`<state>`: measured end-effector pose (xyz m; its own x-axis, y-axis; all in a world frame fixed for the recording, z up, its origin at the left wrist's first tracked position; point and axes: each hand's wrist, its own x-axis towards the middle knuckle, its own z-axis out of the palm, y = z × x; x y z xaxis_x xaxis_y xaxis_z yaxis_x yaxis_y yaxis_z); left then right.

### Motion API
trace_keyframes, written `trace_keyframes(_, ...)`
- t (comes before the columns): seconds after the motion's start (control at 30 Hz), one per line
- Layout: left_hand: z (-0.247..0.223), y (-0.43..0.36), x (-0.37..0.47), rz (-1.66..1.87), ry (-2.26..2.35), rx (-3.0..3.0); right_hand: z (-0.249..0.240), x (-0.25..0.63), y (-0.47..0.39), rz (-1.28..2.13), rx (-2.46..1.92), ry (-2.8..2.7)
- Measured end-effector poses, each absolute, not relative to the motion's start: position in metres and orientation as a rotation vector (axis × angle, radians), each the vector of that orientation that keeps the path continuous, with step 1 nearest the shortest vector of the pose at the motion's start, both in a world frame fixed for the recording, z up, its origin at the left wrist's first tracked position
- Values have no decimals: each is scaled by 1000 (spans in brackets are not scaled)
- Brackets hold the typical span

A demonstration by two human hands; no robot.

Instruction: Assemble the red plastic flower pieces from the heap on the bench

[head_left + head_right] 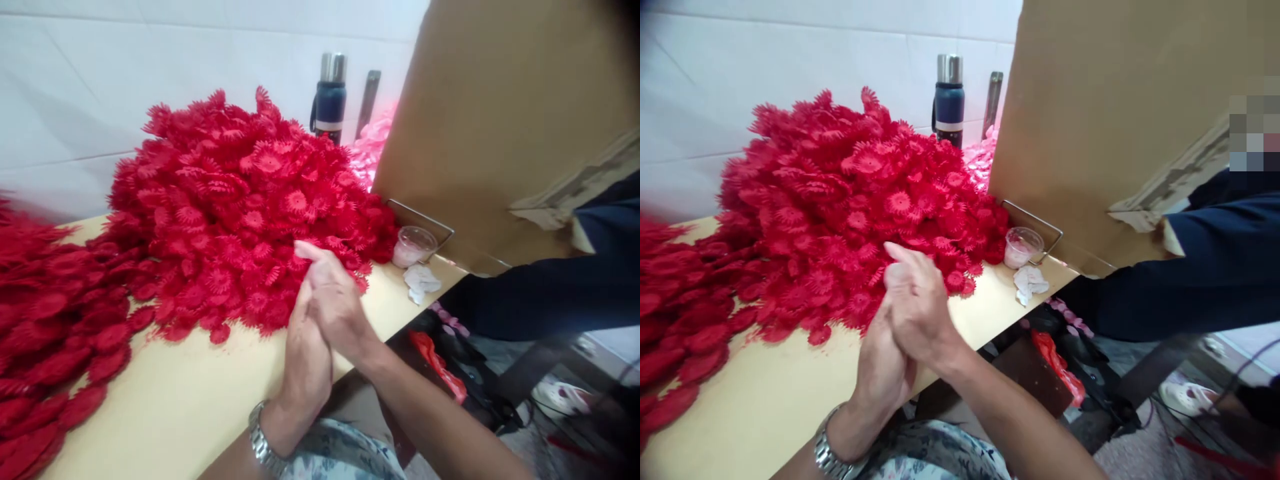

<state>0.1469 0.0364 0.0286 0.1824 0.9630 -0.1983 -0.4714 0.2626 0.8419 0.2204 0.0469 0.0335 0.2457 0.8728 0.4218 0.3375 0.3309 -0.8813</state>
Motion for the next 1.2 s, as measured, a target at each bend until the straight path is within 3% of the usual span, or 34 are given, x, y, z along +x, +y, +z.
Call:
trace_keyframes(0.17, 47, 37, 143, 1169, 675, 593, 40, 194, 44, 622, -1266, -1400)
trace_keyframes(0.5, 38, 54, 134, 1187, 593, 561, 32, 184, 21, 614, -1227, -1587)
trace_keyframes(0.73, 31, 23, 146, 1120, 526, 696, 36, 211, 64, 572, -1240, -1481)
trace_keyframes(1.0, 32, 36, 124, 1266, 623, 937, 28, 175, 14, 635, -1073, -1556)
trace_keyframes(1.2, 36, 18, 118, 1137, 597, 1036, 21, 192, 50, 619, -1095, -1363)
